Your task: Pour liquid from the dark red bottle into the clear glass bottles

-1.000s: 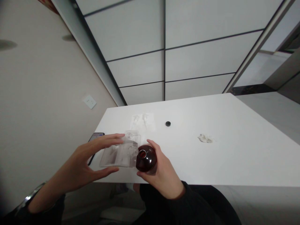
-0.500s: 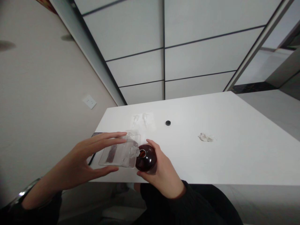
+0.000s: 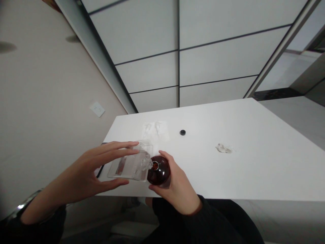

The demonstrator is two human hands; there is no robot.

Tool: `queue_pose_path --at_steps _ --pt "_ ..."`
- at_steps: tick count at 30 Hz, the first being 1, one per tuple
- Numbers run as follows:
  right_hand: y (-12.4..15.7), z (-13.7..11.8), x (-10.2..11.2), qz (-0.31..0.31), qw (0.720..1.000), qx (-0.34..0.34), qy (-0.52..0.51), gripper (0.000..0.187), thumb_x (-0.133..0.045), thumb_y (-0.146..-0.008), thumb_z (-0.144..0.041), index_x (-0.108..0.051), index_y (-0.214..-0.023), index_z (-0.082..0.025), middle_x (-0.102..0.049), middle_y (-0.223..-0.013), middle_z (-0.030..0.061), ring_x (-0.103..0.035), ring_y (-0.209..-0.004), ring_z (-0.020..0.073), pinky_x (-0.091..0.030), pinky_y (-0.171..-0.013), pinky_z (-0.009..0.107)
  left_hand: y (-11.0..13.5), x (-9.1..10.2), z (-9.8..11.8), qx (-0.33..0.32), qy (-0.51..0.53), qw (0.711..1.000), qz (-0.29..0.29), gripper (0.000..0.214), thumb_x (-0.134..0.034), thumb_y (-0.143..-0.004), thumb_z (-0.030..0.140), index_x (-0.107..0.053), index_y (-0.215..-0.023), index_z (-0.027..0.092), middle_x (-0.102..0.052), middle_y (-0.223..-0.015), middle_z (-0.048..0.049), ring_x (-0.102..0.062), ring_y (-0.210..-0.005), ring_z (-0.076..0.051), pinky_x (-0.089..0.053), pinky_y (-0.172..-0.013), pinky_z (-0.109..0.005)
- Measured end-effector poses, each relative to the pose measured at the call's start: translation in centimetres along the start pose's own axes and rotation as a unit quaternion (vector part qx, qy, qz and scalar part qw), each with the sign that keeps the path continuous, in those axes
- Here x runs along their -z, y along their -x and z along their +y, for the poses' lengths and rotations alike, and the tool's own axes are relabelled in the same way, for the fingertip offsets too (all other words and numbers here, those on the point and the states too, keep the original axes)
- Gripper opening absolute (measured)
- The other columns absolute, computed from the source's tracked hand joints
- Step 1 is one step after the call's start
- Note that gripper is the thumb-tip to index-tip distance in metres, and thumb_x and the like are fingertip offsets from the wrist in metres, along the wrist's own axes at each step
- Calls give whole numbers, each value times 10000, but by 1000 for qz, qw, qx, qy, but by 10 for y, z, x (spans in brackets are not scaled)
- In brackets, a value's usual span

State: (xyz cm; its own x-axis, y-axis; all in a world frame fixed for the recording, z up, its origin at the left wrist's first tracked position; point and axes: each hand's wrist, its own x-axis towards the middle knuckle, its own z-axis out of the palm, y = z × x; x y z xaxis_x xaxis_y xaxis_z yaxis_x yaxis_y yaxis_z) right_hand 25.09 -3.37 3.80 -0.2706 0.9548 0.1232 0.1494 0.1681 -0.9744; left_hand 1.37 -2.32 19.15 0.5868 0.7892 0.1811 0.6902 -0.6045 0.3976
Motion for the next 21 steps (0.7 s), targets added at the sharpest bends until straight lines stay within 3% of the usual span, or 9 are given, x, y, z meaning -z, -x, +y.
queue_pose_path --at_steps 21 --pt "-3 -8 8 -42 999 -32 -7 881 -844 -705 -256 -406 -1470 -263 -604 -1496 143 -591 -1395 346 -444 -1193 555 -1 7 2 -30 -80 995 -45 564 -769 -930 330 -574 -1459 302 -645 -1503 -57 -655 -1329 -273 -573 -1089 -407"
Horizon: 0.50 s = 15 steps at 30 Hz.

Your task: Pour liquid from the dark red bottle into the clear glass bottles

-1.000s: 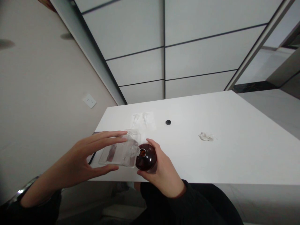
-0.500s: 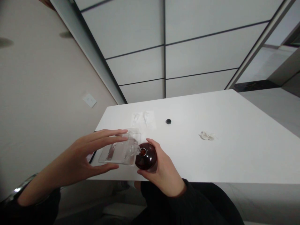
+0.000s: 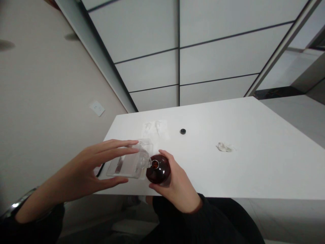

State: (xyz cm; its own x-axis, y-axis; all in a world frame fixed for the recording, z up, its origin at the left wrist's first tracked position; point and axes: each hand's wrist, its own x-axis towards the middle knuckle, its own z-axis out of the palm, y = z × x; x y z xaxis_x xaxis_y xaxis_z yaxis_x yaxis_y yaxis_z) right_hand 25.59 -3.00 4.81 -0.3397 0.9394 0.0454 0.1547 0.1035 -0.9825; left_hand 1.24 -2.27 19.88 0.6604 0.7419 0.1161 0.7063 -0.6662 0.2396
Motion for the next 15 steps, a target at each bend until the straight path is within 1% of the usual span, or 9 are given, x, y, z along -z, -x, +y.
queue_pose_path --at_steps 5,15 --pt "0 1 -1 1 1000 -1 -1 885 -846 -704 -255 -408 -1473 -265 -605 -1496 143 -593 -1393 350 -455 -1182 556 0 1 1 -6 -6 1000 -6 572 -777 -929 335 -560 -1458 301 -640 -1507 -60 -656 -1321 -272 -574 -1079 -409" --pt "0 -1 0 -1 1000 -10 -6 889 -842 -693 -265 -405 -1467 -258 -602 -1492 147 -594 -1385 346 -435 -1193 559 -3 2 0 -15 -20 1000 -9 594 -785 -922 337 -551 -1466 292 -638 -1507 -67 -660 -1311 -284 -591 -1046 -429"
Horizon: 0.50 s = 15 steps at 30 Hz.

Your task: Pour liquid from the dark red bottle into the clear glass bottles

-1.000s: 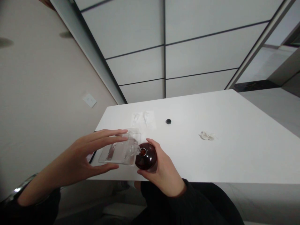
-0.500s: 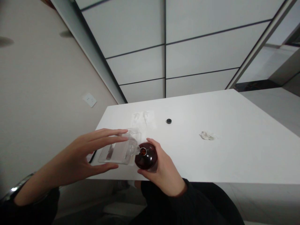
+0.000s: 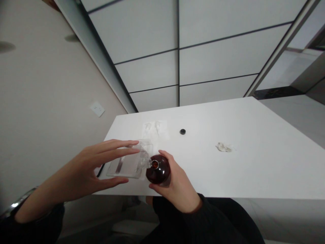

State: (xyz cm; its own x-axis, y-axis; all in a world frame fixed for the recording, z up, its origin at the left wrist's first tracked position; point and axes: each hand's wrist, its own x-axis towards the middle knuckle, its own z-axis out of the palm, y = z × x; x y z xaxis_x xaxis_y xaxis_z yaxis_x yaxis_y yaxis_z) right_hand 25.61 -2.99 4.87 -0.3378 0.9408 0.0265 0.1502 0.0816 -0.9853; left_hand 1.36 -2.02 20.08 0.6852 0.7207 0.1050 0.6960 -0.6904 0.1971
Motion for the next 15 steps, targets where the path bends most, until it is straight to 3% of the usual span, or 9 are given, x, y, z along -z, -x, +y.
queue_pose_path --at_steps 15 --pt "-1 0 0 -5 1000 -6 -4 906 -834 -691 -269 -383 -1478 -251 -593 -1507 153 -585 -1398 348 -423 -1202 563 -3 2 3 -13 -13 1000 0 552 -760 -945 336 -583 -1465 280 -644 -1502 -78 -664 -1310 -280 -590 -1067 -428"
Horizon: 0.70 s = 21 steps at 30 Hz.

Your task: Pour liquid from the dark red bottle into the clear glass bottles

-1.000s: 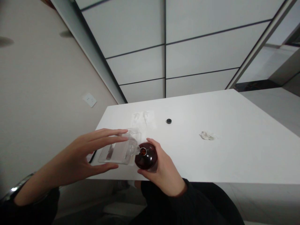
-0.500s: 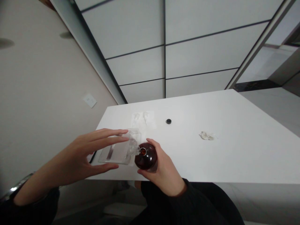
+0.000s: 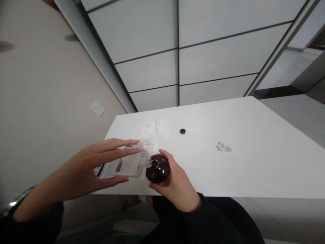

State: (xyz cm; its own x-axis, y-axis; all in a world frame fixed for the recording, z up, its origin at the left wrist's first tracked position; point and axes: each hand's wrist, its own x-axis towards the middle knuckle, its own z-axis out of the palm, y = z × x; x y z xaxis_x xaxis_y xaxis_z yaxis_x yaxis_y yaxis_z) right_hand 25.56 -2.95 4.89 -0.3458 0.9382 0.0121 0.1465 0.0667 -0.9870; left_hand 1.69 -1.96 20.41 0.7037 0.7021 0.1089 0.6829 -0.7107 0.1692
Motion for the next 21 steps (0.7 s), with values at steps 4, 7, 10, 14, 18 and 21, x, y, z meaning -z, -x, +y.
queue_pose_path --at_steps 4,7,10,14,18,21 --pt "1 1 0 0 1000 -8 9 936 -849 -694 -274 -351 -1487 -250 -594 -1503 164 -584 -1403 359 -430 -1199 567 -1 2 1 6 2 1000 -4 543 -764 -937 319 -606 -1456 279 -648 -1498 -77 -668 -1311 -283 -593 -1070 -424" --pt "2 4 0 6 1000 6 4 910 -843 -716 -271 -337 -1472 -251 -599 -1492 171 -596 -1390 352 -445 -1189 562 -2 3 1 8 3 1000 -7 539 -765 -933 311 -614 -1449 274 -651 -1495 -82 -671 -1307 -286 -593 -1071 -428" --pt "3 9 -3 17 1000 21 -1 866 -841 -721 -273 -350 -1433 -256 -615 -1461 171 -617 -1365 352 -481 -1156 553 -1 3 1 4 0 1000 -4 538 -764 -932 306 -613 -1448 279 -650 -1495 -83 -672 -1303 -285 -597 -1063 -426" --pt "2 13 -8 43 999 33 -1 833 -836 -690 -271 -363 -1376 -272 -636 -1410 159 -632 -1335 357 -508 -1112 548 -1 3 1 1 -5 1000 -8 553 -767 -934 310 -599 -1460 280 -651 -1494 -87 -673 -1300 -289 -600 -1053 -435" --pt "2 12 -9 35 999 21 -11 815 -825 -689 -277 -350 -1350 -274 -641 -1396 163 -647 -1311 354 -519 -1089 543 -2 4 2 -3 -16 1000 -11 533 -753 -947 312 -598 -1455 272 -647 -1498 -89 -675 -1293 -294 -604 -1040 -450" --pt "2 11 -9 42 999 24 -11 821 -822 -690 -279 -342 -1356 -278 -641 -1401 155 -654 -1305 347 -523 -1085 533 -3 4 2 -4 -20 1000 -15 535 -749 -952 321 -594 -1462 277 -643 -1504 -84 -674 -1297 -290 -603 -1042 -441"
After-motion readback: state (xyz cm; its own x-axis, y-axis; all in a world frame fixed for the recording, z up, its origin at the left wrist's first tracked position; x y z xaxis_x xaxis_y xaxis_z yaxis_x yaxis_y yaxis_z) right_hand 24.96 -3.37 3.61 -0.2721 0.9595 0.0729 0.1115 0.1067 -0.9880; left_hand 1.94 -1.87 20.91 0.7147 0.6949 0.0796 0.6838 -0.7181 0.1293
